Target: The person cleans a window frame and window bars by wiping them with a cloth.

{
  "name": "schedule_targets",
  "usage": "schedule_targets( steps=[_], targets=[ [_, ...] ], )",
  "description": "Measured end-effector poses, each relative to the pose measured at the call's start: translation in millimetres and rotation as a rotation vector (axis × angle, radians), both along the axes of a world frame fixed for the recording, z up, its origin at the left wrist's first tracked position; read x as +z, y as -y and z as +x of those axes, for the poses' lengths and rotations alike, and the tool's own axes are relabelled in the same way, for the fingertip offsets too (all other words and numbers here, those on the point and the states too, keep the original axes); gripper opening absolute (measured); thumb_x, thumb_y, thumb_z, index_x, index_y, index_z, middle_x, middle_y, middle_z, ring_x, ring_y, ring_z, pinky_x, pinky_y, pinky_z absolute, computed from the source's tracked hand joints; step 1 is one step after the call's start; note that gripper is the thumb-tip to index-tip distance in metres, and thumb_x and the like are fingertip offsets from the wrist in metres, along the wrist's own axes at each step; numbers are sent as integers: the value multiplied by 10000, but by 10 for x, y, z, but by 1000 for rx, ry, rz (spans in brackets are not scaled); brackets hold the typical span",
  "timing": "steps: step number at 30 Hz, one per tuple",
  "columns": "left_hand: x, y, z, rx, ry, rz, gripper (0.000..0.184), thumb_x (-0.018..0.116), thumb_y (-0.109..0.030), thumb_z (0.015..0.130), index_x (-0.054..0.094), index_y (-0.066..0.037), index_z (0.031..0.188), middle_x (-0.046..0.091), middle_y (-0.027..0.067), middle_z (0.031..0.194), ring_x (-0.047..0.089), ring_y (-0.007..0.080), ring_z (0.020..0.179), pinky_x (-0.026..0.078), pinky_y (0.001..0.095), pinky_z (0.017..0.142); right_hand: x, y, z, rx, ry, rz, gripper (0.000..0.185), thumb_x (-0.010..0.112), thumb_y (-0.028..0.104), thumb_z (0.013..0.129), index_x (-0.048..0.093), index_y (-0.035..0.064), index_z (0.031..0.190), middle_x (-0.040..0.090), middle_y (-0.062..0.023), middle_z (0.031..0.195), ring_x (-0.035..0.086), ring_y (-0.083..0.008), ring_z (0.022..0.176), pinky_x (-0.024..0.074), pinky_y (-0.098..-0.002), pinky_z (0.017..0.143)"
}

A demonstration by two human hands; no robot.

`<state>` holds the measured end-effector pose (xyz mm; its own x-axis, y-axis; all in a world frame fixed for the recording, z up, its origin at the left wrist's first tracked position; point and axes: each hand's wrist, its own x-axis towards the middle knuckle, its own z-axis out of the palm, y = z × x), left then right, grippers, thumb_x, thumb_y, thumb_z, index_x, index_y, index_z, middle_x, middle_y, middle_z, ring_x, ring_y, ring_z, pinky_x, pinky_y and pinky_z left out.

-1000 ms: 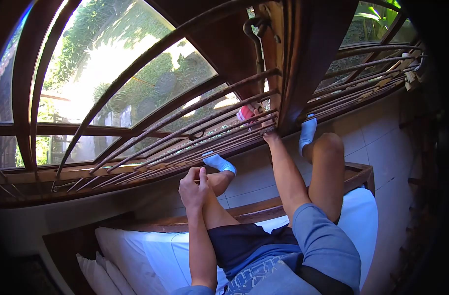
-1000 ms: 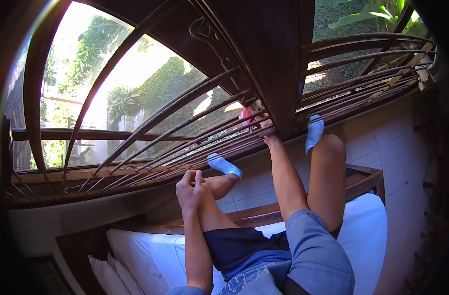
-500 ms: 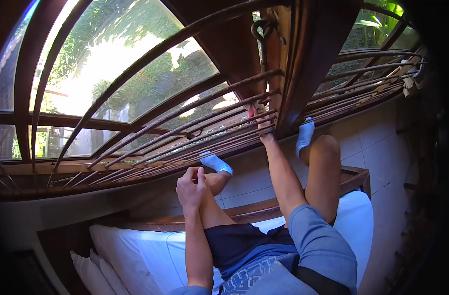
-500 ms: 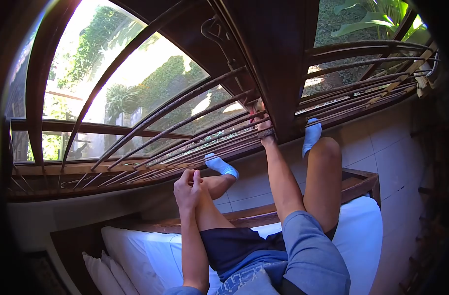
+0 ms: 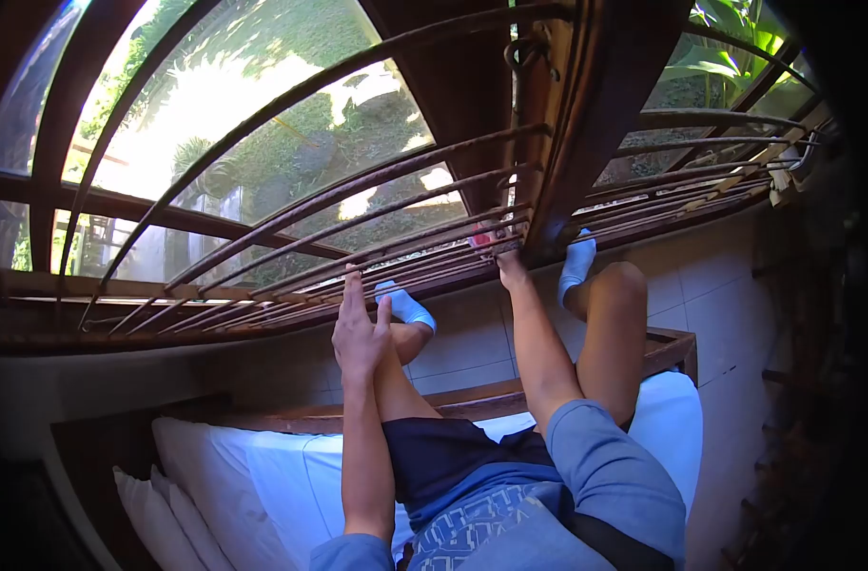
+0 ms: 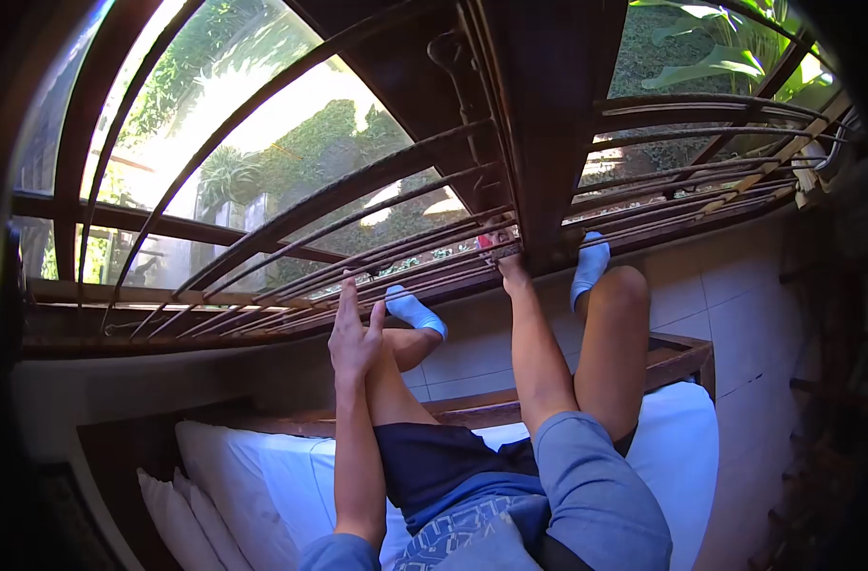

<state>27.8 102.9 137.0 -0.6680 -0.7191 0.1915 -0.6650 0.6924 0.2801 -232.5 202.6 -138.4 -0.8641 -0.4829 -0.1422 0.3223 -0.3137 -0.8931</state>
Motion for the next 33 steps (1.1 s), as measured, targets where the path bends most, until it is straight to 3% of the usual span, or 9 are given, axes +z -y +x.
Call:
schedule_targets(
  steps=[5, 7, 10, 20, 31, 33],
  targets=[
    [197, -95, -72, 29, 71, 54, 541, 613, -288, 945, 488, -81, 1429, 576, 110, 1366, 599, 310, 1209, 515, 383, 931, 218, -61, 208, -123, -82, 327, 428, 603, 228, 939, 573, 56, 1330, 669, -114, 1193, 651, -249, 973, 504, -345, 839],
    [185, -64, -53, 36, 28, 76, 514, 607, -290, 948, 506, -84, 1407, 580, 95, 1362, 600, 303, 1202, 511, 380, 932, 43, -42, 333, -219, -2, 663, 334, 553, 132, 946, 619, 32, 1259, 707, -156, 1112, 667, -335, 967, 509, -388, 844],
    [120, -33, -33, 64, -89, 138, 437, 592, -298, 956, 561, -94, 1342, 590, 52, 1351, 605, 283, 1181, 502, 373, 934, 570, -212, 635, -365, -100, 752, 297, 543, 177, 933, 647, 71, 1190, 705, -193, 1073, 669, -383, 938, 503, -443, 830],
    [148, 26, 42, 121, -120, 188, 322, 589, -261, 954, 637, -48, 1190, 642, 93, 1216, 653, 316, 1032, 526, 392, 862, 942, -379, 722, -275, 14, 717, 272, 547, 163, 911, 673, 65, 1131, 713, -185, 1025, 674, -361, 879, 512, -422, 816],
    [-167, 513, -40, 128, -342, 191, 370, 599, -258, 948, 621, -27, 1236, 655, 199, 1126, 652, 383, 984, 524, 430, 850, 1447, -691, 548, -197, 97, 716, 250, 550, 147, 887, 702, 60, 1066, 721, -175, 973, 680, -337, 813, 523, -399, 801],
    [-186, 520, -111, 115, -193, 163, 430, 614, -300, 939, 614, -35, 1277, 651, 202, 1147, 651, 390, 990, 519, 443, 866, 1572, -734, 588, -55, 320, 458, 287, 556, 208, 895, 713, 93, 1107, 726, -179, 1022, 682, -353, 892, 513, -395, 841]
  ],
)
